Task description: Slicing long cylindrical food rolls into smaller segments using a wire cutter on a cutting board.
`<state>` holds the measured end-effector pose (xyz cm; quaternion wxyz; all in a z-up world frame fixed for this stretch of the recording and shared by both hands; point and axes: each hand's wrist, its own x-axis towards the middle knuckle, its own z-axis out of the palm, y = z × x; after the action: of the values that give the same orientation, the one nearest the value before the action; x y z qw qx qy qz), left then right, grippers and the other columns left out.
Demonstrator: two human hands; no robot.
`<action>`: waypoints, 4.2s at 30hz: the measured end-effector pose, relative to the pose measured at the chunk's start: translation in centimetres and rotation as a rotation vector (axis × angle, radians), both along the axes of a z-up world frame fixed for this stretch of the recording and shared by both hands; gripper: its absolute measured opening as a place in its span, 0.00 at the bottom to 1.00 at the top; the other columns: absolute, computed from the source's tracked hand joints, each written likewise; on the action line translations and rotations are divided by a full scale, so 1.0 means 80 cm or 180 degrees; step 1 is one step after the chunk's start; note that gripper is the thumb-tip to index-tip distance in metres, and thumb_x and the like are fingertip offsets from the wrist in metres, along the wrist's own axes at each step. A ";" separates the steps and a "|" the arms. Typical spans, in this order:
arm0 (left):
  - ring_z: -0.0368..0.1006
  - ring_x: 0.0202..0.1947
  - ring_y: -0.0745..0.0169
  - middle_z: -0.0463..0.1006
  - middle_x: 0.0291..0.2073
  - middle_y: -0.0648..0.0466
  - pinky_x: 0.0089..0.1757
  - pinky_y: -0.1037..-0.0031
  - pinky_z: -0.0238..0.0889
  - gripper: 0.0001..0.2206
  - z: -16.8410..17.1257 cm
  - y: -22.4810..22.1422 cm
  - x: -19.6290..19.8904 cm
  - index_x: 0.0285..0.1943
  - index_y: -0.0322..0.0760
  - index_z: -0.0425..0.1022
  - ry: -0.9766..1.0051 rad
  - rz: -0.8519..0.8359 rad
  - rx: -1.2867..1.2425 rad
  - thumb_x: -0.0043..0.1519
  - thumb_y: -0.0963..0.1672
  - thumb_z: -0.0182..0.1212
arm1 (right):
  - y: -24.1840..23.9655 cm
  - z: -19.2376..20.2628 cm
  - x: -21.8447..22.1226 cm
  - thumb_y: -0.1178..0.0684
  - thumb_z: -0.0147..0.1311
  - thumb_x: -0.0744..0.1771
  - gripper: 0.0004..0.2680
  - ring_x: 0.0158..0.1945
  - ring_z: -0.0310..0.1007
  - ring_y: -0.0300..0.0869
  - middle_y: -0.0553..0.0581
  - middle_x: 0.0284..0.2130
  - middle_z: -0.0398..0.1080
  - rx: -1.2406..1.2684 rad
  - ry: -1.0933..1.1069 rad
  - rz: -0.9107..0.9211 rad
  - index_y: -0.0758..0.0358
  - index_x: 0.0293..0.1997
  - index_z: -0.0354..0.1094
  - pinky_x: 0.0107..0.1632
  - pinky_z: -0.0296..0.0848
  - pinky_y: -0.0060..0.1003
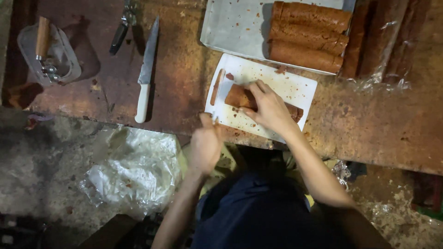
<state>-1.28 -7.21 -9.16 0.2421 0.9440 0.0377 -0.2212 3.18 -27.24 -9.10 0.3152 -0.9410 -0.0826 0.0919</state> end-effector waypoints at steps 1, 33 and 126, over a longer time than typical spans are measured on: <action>0.80 0.29 0.28 0.80 0.28 0.37 0.30 0.48 0.74 0.12 -0.022 -0.005 -0.002 0.53 0.35 0.60 -0.0357 -0.0165 0.0108 0.69 0.48 0.47 | -0.001 -0.015 0.001 0.49 0.69 0.60 0.24 0.53 0.72 0.63 0.60 0.48 0.68 0.0025 -0.0052 -0.0069 0.58 0.59 0.63 0.51 0.74 0.61; 0.71 0.15 0.44 0.70 0.23 0.45 0.15 0.55 0.62 0.26 -0.100 0.077 -0.135 0.66 0.15 0.60 -0.1559 -0.1603 0.1324 0.72 0.49 0.45 | -0.026 -0.016 -0.001 0.38 0.62 0.64 0.21 0.60 0.68 0.59 0.63 0.61 0.64 -0.0246 0.0005 0.0271 0.55 0.59 0.63 0.42 0.77 0.66; 0.80 0.22 0.49 0.75 0.34 0.46 0.22 0.62 0.74 0.15 -0.065 0.012 -0.137 0.49 0.38 0.71 -0.0391 -0.1950 0.1307 0.71 0.51 0.45 | -0.081 -0.006 -0.053 0.43 0.70 0.57 0.23 0.52 0.75 0.67 0.64 0.50 0.72 -0.0278 0.0390 -0.0644 0.50 0.53 0.64 0.53 0.73 0.61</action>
<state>-12.23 -6.27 -14.35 -0.0279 0.9519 -0.2174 -0.2142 -1.06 -33.68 -9.56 0.2860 -0.9499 0.0363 0.1204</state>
